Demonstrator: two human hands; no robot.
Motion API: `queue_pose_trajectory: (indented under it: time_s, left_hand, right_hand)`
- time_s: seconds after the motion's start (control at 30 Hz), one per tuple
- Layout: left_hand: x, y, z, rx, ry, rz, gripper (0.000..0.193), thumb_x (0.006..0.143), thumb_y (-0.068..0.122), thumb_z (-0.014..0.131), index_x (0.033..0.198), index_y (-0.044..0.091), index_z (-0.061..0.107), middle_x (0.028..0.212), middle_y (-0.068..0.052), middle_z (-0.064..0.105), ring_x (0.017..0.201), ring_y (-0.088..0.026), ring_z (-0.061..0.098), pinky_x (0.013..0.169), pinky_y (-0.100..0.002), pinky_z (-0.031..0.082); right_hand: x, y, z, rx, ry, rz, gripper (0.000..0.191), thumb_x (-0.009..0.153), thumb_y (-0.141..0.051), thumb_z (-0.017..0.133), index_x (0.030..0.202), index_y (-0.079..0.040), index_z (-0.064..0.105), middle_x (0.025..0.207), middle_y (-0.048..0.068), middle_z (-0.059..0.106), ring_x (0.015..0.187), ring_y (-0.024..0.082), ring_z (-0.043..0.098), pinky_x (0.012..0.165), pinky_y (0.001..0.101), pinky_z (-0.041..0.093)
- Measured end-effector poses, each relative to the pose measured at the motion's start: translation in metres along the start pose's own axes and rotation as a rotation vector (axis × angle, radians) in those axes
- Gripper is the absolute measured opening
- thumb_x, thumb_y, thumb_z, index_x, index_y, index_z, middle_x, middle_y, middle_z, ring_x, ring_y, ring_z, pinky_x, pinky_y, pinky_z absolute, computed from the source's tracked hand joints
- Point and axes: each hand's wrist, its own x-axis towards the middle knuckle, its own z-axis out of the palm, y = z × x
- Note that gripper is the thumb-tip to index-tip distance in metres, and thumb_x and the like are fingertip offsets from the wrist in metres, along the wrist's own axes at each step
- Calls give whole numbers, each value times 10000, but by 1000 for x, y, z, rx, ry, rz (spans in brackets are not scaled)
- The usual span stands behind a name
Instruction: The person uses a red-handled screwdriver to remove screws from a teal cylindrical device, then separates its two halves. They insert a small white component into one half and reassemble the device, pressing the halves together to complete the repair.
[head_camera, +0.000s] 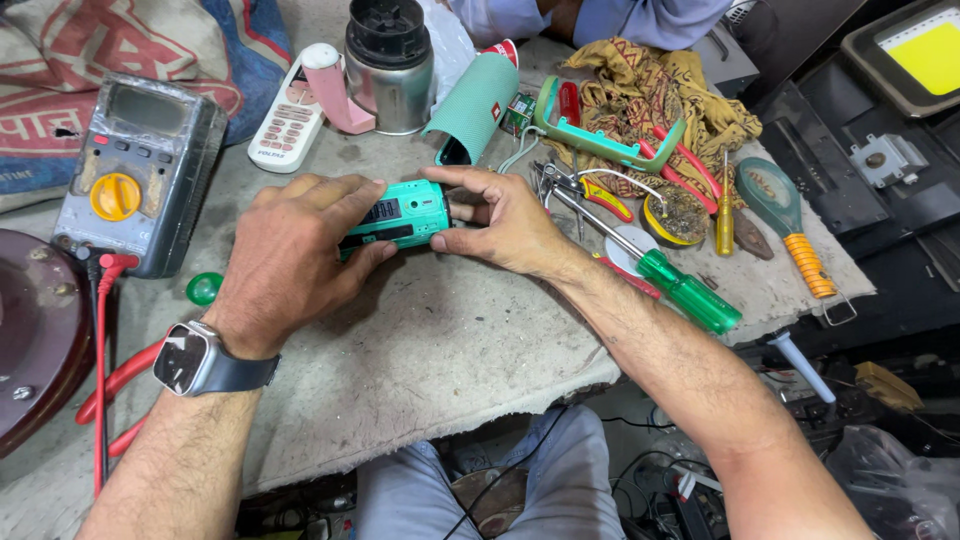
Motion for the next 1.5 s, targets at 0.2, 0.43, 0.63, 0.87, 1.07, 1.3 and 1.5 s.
queue_pose_trajectory:
  time_s: [0.2,0.43,0.63,0.87,1.07,1.3,1.5]
  left_hand:
    - [2,2,5,-11,-4,-3,539,791,303,829,1253,59,697,1198,-106,726,1047,-327,669,830,-468,512]
    - [-3,-3,4,-30,-14,0,521,806,291,839,1254,63,703,1198,-109,726,1035,-341,662,821,-481,497]
    - [-11,-9,7,-2,8,4,513,805,306,859,1238,74,712,1180,-96,725,1061,-331,663,853,-486,500]
    - [-10,-14,8,2,9,23,523,798,307,862,1246,81,716,1179,-99,721,1058,-337,656,849,-484,503]
    - [-13,-11,9,27,-13,17,560,791,316,873,1269,82,701,1197,-93,711,1079,-326,654,847,-484,501]
    - [-20,-1,14,145,16,22,686,755,313,886,1348,73,639,1217,-68,671,1103,-281,630,848,-454,483]
    - [-20,-2,15,162,41,37,635,746,304,887,1294,90,647,1222,-59,661,1122,-276,620,841,-453,478]
  right_hand:
    - [-2,5,-5,-44,-15,-49,679,868,95,818,1481,1,540,1481,110,574,1339,211,594,1170,350,524]
    - [-3,16,-7,-35,-4,14,683,861,86,807,1478,3,527,1431,106,611,1288,202,632,1081,334,577]
    - [-2,26,-7,-51,-3,41,688,860,72,806,1480,10,515,1392,100,641,1256,190,657,1051,323,596]
    - [-3,36,-13,-90,-6,32,691,862,52,822,1480,16,514,1387,103,641,1259,188,658,1069,325,590]
    - [-5,43,-16,-88,-7,13,684,857,52,830,1470,6,530,1409,103,630,1275,190,654,1096,329,581]
    - [-12,45,-16,-432,14,-151,644,849,60,868,1423,-52,597,1502,103,545,1364,197,600,1125,354,514]
    - [-11,46,-15,-450,27,-152,638,838,58,869,1405,-49,600,1490,92,545,1376,195,587,1122,360,520]
